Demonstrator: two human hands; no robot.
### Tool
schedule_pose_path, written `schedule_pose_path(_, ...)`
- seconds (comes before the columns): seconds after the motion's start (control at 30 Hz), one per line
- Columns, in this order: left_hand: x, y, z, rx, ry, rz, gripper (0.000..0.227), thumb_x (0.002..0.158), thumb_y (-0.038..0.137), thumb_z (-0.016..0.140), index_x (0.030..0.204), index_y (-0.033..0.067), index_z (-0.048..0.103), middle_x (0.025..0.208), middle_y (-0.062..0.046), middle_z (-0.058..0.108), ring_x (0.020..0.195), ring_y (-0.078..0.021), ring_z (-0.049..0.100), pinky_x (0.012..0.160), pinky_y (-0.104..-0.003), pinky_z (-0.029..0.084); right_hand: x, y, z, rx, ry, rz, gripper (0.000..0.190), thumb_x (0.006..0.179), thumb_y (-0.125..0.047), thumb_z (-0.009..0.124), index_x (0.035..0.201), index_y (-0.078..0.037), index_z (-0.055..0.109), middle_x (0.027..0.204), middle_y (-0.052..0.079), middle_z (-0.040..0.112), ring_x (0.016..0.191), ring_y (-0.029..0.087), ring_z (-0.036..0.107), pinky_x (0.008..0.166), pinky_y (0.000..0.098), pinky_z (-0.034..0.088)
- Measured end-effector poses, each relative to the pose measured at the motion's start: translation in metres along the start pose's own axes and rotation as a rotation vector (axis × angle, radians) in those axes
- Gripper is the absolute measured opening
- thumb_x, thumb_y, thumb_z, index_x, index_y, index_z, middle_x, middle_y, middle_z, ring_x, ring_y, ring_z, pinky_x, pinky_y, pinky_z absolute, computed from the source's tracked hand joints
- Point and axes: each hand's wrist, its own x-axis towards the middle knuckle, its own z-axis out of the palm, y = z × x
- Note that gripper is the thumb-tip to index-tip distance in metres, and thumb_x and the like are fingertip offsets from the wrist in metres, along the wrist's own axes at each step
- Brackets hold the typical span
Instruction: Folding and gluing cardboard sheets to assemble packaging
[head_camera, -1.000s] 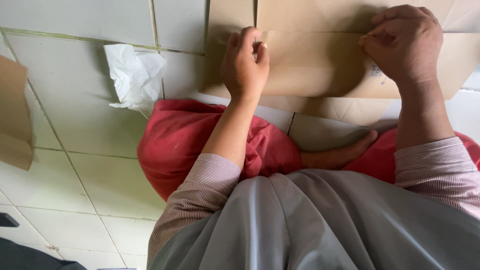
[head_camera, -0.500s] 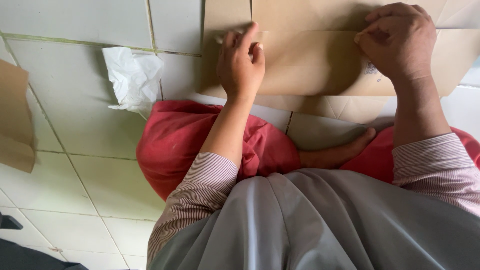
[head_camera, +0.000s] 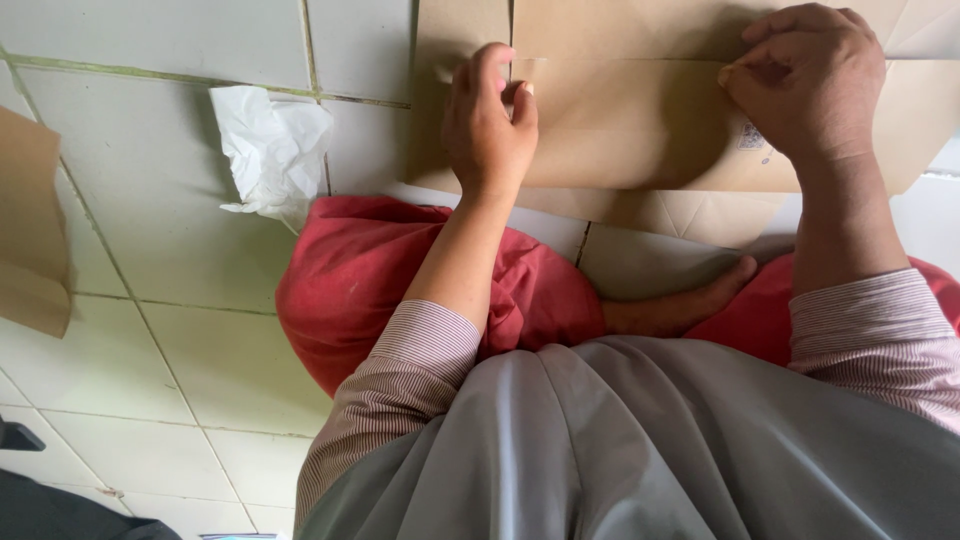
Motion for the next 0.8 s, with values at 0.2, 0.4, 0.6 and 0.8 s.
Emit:
schedule_pose_path(0.2, 0.000, 0.015, -0.004, 0.200, 0.067, 0.426, 0.026, 0.087, 0.002, 0.066, 0.102, 0.0225, 0.069, 0.105, -0.001, 0.058, 0.087, -0.0305, 0.058, 0.071, -0.045, 0.048, 0.001, -0.002, 0.000, -0.025, 0.036, -0.042, 0.008, 0.092, -0.014, 0.091, 0.098, -0.015, 0.086, 0.115, 0.001, 0.083, 0.108, 0.016, 0.077, 0.098, 0.0354, 0.056)
schedule_pose_path(0.4, 0.001, 0.017, 0.002, 0.290, 0.085, 0.780, 0.011, 0.097, 0.007, 0.067, 0.104, 0.0158, 0.068, 0.103, -0.001, 0.064, 0.093, -0.0238, 0.061, 0.073, -0.040, 0.048, 0.003, -0.004, -0.001, 0.010, 0.044, -0.040, 0.007, 0.091, -0.014, 0.090, 0.097, -0.015, 0.086, 0.113, 0.001, 0.083, 0.107, 0.016, 0.075, 0.099, 0.0354, 0.055)
schedule_pose_path(0.6, -0.003, 0.017, 0.007, 0.392, 0.081, 0.749, 0.013, 0.097, 0.009, 0.070, 0.106, 0.0181, 0.069, 0.105, -0.001, 0.064, 0.096, -0.0236, 0.064, 0.075, -0.039, 0.048, 0.002, -0.002, 0.002, 0.027, 0.034, 0.032, 0.010, 0.090, -0.019, 0.093, 0.094, -0.018, 0.084, 0.116, -0.004, 0.080, 0.101, 0.015, 0.070, 0.099, 0.0368, 0.049)
schedule_pose_path(0.8, -0.004, 0.023, 0.008, 0.441, 0.093, 0.745, 0.015, 0.094, 0.009, 0.072, 0.105, 0.0183, 0.069, 0.104, 0.000, 0.064, 0.096, -0.0225, 0.064, 0.077, -0.038, 0.048, 0.001, -0.004, 0.005, 0.028, 0.062, 0.051, 0.010, 0.087, -0.019, 0.091, 0.094, -0.020, 0.084, 0.117, -0.006, 0.078, 0.104, 0.017, 0.068, 0.102, 0.0383, 0.046)
